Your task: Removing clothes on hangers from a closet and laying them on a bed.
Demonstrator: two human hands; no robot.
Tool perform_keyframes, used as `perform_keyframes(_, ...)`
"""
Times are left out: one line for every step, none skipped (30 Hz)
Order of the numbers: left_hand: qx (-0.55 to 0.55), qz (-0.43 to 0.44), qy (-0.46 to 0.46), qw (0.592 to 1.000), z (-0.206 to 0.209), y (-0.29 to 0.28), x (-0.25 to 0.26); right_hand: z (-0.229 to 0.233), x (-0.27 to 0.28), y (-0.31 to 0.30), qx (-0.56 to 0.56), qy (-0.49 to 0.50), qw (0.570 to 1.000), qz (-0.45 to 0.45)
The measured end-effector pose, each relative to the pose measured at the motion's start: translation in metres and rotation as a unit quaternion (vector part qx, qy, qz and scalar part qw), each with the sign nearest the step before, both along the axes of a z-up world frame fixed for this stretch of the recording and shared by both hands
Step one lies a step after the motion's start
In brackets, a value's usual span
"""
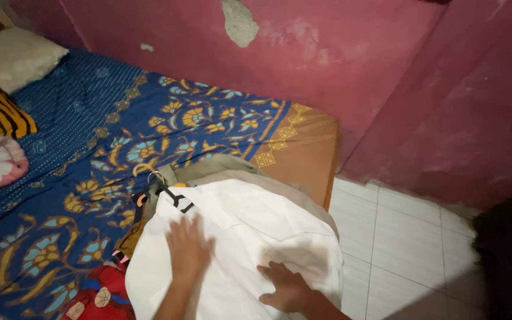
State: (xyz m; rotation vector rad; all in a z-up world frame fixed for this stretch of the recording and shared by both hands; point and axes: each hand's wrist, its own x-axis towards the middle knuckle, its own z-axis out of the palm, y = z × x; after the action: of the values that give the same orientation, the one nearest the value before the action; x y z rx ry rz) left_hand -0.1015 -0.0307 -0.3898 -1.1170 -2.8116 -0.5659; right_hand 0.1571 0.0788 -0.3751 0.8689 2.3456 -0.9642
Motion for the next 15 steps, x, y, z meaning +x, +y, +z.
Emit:
perform_keyframes(-0.047, -0.040, -0.010, 0.998, -0.013, -0.008, 0.019, 0.000, 0.006, 0.001, -0.007, 0.015, 1.000, -0.009)
perform_keyframes(-0.045, -0.043, -0.009, 0.998, -0.028, -0.018, 0.037, 0.004, 0.012, -0.001, -0.006, 0.016, 1.000, -0.012)
perform_keyframes(-0.054, -0.057, -0.029, 0.997, -0.043, -0.027, 0.054, 0.008, 0.019, -0.002, -0.022, 0.033, 0.999, -0.034)
perform_keyframes(-0.062, -0.071, -0.048, 0.994, -0.057, -0.035, 0.072, 0.014, 0.026, -0.003, -0.037, 0.051, 0.996, -0.056)
perform_keyframes(-0.059, -0.077, -0.045, 0.994, -0.077, -0.038, 0.082, 0.025, 0.033, -0.003, -0.034, 0.054, 0.996, -0.062)
perform_keyframes(-0.093, -0.101, -0.052, 0.989, -0.098, -0.041, 0.093, 0.036, 0.041, -0.003, -0.057, 0.064, 0.992, -0.090)
perform_keyframes(-0.127, -0.126, -0.058, 0.982, -0.118, -0.042, 0.104, 0.048, 0.050, -0.003, -0.078, 0.074, 0.987, -0.118)
perform_keyframes(-0.123, -0.134, -0.055, 0.982, -0.119, -0.035, 0.114, 0.063, 0.061, -0.003, -0.073, 0.077, 0.986, -0.126)
perform_keyframes(-0.160, -0.153, -0.097, 0.970, -0.120, -0.031, 0.125, 0.078, 0.073, -0.005, -0.088, 0.091, 0.983, -0.132)
perform_keyframes(-0.197, -0.171, -0.139, 0.955, -0.121, -0.027, 0.137, 0.094, 0.086, -0.008, -0.103, 0.105, 0.980, -0.137)
perform_keyframes(-0.195, -0.182, -0.134, 0.954, -0.128, -0.018, 0.154, 0.099, 0.101, -0.009, -0.098, 0.108, 0.978, -0.147)
perform_keyframes(-0.170, -0.179, -0.161, 0.956, -0.134, -0.011, 0.171, 0.104, 0.116, -0.011, -0.083, 0.136, 0.976, -0.148)
perform_keyframes(-0.145, -0.175, -0.188, 0.955, -0.140, -0.003, 0.188, 0.109, 0.130, -0.012, -0.066, 0.164, 0.973, -0.147)
perform_keyframes(-0.142, -0.184, -0.184, 0.955, -0.138, 0.005, 0.200, 0.112, 0.144, -0.014, -0.061, 0.167, 0.972, -0.154)
perform_keyframes(-0.122, -0.199, -0.225, 0.946, -0.136, 0.015, 0.212, 0.115, 0.158, -0.015, -0.042, 0.181, 0.968, -0.168)
